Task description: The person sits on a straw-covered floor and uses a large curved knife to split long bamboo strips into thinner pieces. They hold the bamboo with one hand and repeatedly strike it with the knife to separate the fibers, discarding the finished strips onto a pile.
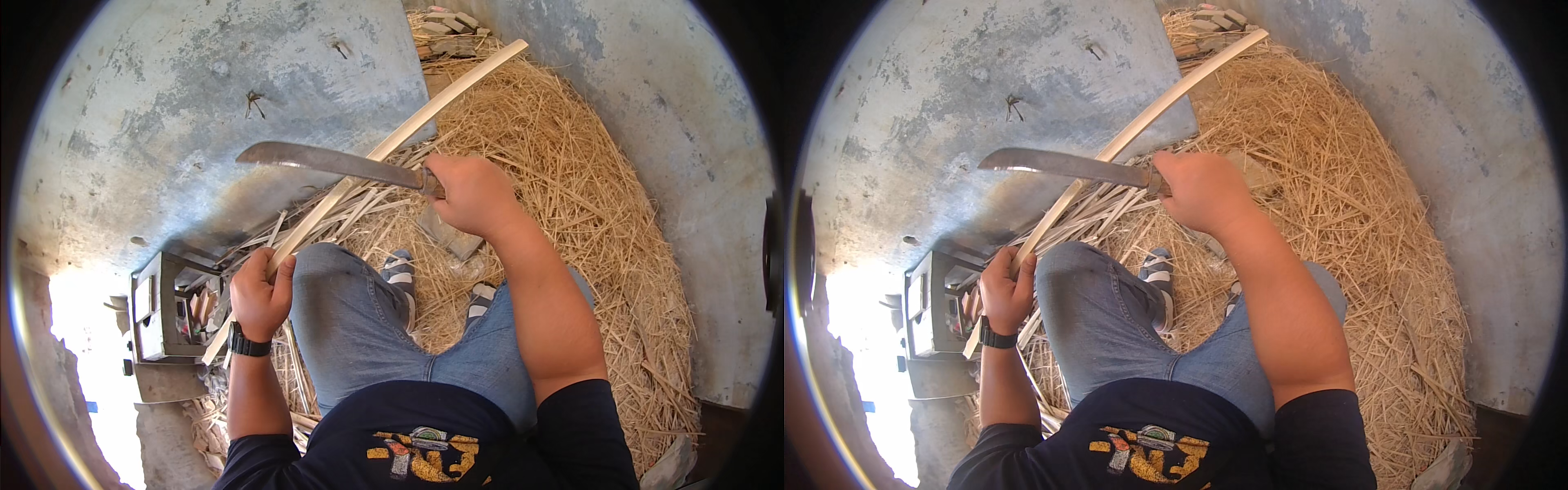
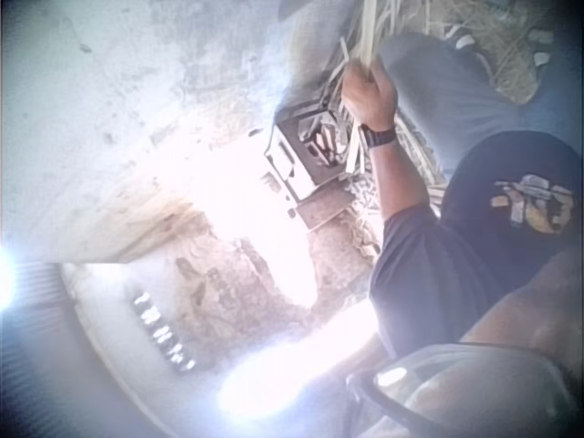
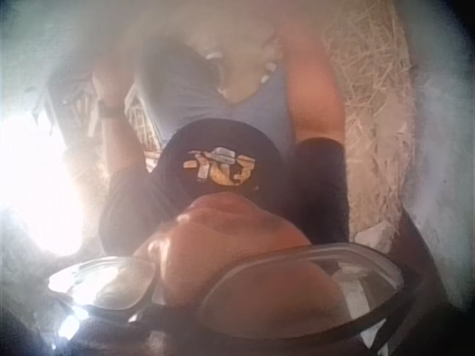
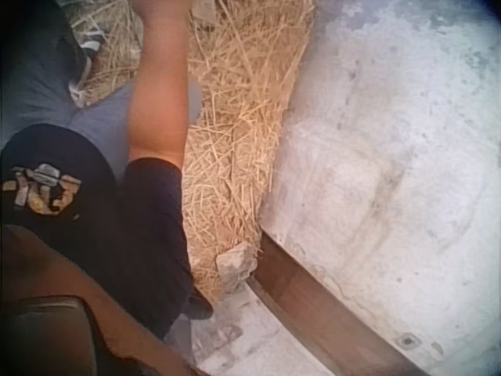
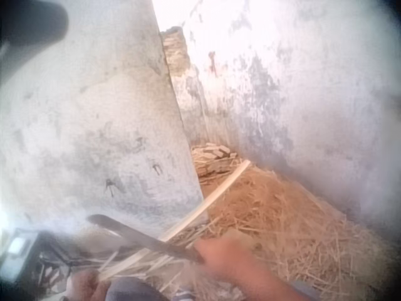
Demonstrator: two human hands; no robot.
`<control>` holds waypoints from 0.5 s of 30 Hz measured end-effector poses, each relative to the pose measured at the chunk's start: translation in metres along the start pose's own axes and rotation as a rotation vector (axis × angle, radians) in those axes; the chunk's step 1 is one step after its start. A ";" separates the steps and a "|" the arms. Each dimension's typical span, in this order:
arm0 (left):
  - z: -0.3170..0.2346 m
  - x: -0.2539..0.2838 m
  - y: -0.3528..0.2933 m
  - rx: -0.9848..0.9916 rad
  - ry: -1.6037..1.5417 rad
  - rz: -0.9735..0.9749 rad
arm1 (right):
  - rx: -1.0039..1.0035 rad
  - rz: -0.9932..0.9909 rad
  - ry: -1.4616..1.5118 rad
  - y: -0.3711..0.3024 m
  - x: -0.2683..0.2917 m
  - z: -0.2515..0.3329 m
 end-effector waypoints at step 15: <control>0.000 0.003 0.002 -0.016 -0.009 -0.003 | 0.045 0.008 0.016 0.001 -0.006 0.000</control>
Point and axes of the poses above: each hand's wrist, its own y-axis towards the middle knuckle, its own x-axis out of the back of the hand, z = x × y, the point moved 7 cm from there along y, towards the middle knuckle
